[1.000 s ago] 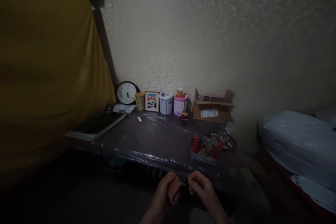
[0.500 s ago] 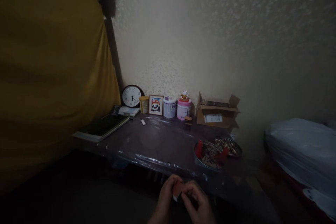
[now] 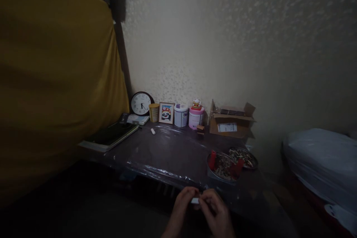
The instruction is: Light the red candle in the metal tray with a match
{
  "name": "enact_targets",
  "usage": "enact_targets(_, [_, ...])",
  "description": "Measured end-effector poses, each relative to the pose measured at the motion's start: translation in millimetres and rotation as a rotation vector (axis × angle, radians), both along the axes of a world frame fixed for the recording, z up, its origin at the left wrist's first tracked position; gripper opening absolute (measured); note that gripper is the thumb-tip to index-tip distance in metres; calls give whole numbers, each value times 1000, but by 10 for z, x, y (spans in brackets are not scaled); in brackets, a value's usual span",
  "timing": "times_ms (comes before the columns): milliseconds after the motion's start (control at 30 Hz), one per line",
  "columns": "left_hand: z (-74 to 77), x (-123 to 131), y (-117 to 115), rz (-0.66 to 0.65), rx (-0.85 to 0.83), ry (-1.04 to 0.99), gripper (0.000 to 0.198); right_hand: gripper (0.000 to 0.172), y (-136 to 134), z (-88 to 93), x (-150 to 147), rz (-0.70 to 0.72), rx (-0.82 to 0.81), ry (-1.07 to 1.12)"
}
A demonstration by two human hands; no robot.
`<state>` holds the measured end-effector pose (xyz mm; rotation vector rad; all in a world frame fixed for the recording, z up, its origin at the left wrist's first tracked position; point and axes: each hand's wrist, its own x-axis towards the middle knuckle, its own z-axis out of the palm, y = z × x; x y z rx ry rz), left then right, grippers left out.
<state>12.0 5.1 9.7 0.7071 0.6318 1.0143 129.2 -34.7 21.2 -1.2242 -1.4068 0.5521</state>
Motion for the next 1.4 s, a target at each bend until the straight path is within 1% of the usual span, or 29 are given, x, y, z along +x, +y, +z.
enact_targets(100, [58, 22, -44, -3, 18, -51, 27, 22, 32, 35, 90, 20, -109, 198])
enact_targets(200, [75, 32, -64, -16, -2, -85, 28, 25, 30, 79, 167, 29, -144, 319])
enact_targets(333, [54, 18, -51, -15, -29, -121, 24, 22, 28, 101, 254, -51, -138, 371])
enact_targets(400, [54, 1, -47, -24, -22, -148, 21, 26, 39, 94, 286, -79, -128, 404])
enact_targets(500, [87, -23, -57, -50, 7, -196, 20, 33, 61, 83, 308, -100, -127, 453])
enact_targets(633, [143, -31, -78, -52, 0, -216, 21, 33, 88, 98, 307, -156, -109, 455])
enact_targets(767, [145, -15, -76, -47, -12, -229, 24, 28, 95, 111, 318, -215, -46, 354])
enact_targets(933, [79, 39, -43, -16, 3, -259, 19, 21, 66, 27, 313, -275, 20, 128])
enact_targets(1067, [42, 72, -36, -11, 6, -245, 17, 16, 31, -19, 261, -269, 117, -116])
enact_targets(1133, [41, 72, -39, -1, 15, -220, 18, 13, 13, 3, 233, -258, 197, -232])
enact_targets(1233, [46, 61, -37, 12, 26, -176, 20, 12, -6, 59, 200, -259, 302, -324])
enact_targets(1300, [48, 58, -28, 8, 30, -164, 20, 12, -10, 88, 187, -266, 343, -356])
enact_targets(1400, [59, 68, -15, 24, 18, -160, 20, 12, -14, 126, 188, -269, 357, -380])
